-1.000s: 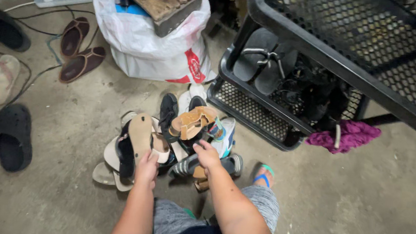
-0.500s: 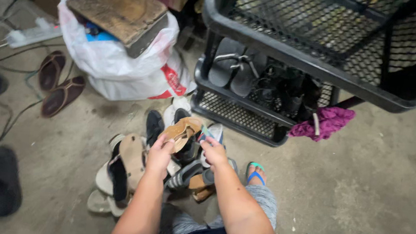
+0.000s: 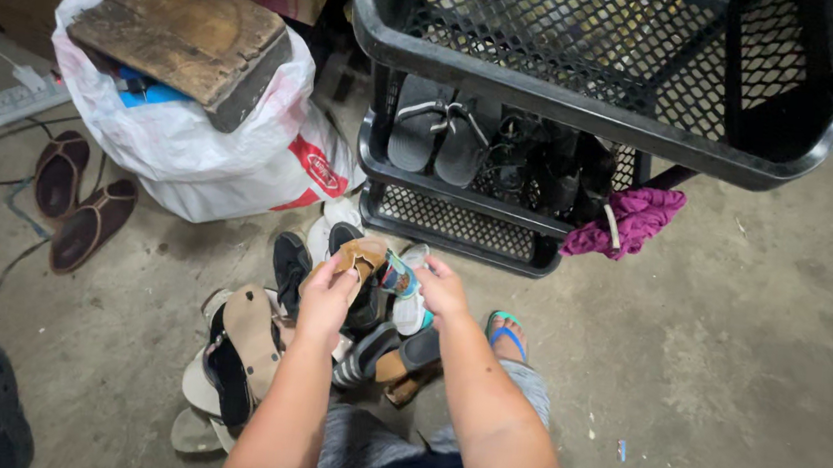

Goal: The person wipes a gray slide sandal with a purple cloth, then removes multiple pairs of shoes from a black plastic shoe rack and places them on the floor. The shoes include sneakers, flats, sandals, and flip-flops.

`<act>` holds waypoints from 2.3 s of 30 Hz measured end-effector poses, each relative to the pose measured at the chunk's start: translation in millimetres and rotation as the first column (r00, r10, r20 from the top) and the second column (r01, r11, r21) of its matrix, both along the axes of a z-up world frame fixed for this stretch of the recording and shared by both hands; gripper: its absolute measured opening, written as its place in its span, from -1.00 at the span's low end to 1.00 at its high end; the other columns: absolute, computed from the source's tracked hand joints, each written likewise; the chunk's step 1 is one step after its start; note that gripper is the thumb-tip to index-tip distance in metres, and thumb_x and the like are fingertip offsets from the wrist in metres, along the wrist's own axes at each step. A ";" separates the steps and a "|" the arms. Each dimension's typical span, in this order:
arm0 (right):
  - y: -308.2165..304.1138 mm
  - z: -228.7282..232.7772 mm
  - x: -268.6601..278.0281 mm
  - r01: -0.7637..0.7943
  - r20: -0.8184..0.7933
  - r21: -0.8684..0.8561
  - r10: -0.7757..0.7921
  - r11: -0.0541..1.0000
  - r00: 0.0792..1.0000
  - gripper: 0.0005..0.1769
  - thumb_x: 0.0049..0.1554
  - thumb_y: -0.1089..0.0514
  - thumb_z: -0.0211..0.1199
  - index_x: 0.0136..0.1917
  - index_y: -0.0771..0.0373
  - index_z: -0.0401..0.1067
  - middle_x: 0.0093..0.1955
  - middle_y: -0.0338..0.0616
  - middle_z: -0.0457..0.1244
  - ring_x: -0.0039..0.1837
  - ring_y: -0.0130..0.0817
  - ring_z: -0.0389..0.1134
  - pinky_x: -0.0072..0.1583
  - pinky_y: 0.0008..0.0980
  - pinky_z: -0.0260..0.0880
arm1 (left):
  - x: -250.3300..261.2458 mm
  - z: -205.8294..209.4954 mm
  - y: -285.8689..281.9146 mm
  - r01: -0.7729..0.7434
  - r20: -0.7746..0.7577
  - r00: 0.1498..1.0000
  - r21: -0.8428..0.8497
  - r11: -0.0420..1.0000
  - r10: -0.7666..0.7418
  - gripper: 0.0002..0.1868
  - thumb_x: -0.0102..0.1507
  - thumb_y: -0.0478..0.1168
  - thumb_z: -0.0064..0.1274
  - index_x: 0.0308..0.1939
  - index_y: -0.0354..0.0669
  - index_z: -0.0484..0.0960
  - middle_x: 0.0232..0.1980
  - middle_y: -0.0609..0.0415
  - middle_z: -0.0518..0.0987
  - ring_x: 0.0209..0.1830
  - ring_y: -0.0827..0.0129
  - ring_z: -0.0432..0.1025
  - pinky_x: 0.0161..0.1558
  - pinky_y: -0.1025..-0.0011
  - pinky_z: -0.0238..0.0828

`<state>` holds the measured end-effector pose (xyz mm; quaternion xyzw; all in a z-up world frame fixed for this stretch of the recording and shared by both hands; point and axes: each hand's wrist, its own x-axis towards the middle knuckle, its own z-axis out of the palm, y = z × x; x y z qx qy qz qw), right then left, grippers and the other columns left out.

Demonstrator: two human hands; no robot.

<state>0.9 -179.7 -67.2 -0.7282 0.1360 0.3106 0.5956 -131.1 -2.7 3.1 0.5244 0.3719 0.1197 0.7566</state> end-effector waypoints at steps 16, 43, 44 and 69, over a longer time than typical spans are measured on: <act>-0.2 20.7 114.2 -0.012 0.145 0.050 0.005 0.999 0.989 -0.38 0.13 0.02 0.35 0.41 0.23 0.39 0.11 -0.08 0.42 0.00 -0.44 0.37 0.01 -0.42 0.38 | 114.0 -2.9 -10.2 0.024 -0.002 1.000 0.056 0.998 -0.024 -0.34 0.26 -0.25 0.14 0.45 -0.31 0.38 -0.19 0.19 0.57 -0.28 0.59 0.40 -0.19 0.58 0.36; -2.0 -15.2 252.0 -0.031 -0.127 0.243 0.063 0.970 0.990 -0.25 0.19 0.24 0.22 0.60 0.13 0.09 0.23 -0.02 0.36 -0.20 -0.30 0.46 -0.35 -0.42 0.30 | 266.7 -53.7 -19.0 -0.026 -0.103 0.990 0.548 0.836 0.099 -0.46 0.26 -0.16 0.17 0.30 -0.24 0.55 -0.14 0.01 0.65 -0.20 0.37 0.50 -0.08 0.40 0.42; -4.1 -16.1 253.7 -0.048 -0.146 0.239 0.085 0.970 0.986 -0.24 0.18 0.23 0.23 0.60 0.11 0.09 0.24 -0.02 0.35 -0.20 -0.31 0.46 -0.35 -0.42 0.31 | 267.5 -51.2 -18.9 -0.039 -0.078 0.991 0.593 0.804 0.105 -0.46 0.25 -0.16 0.16 0.30 -0.25 0.53 -0.09 -0.03 0.65 -0.13 0.32 0.54 -0.04 0.36 0.44; 9.1 -24.5 267.5 0.078 -0.197 0.306 -0.017 0.949 0.980 -0.16 0.17 0.24 0.28 0.62 0.19 0.00 0.30 0.03 0.34 -0.19 -0.20 0.47 -0.34 -0.39 0.31 | 317.5 -31.4 -0.3 0.285 -0.286 0.958 0.952 0.112 -0.006 -0.51 0.09 -0.23 0.23 0.13 -0.15 0.64 0.26 -0.34 0.49 0.21 -0.20 0.42 0.18 -0.01 0.31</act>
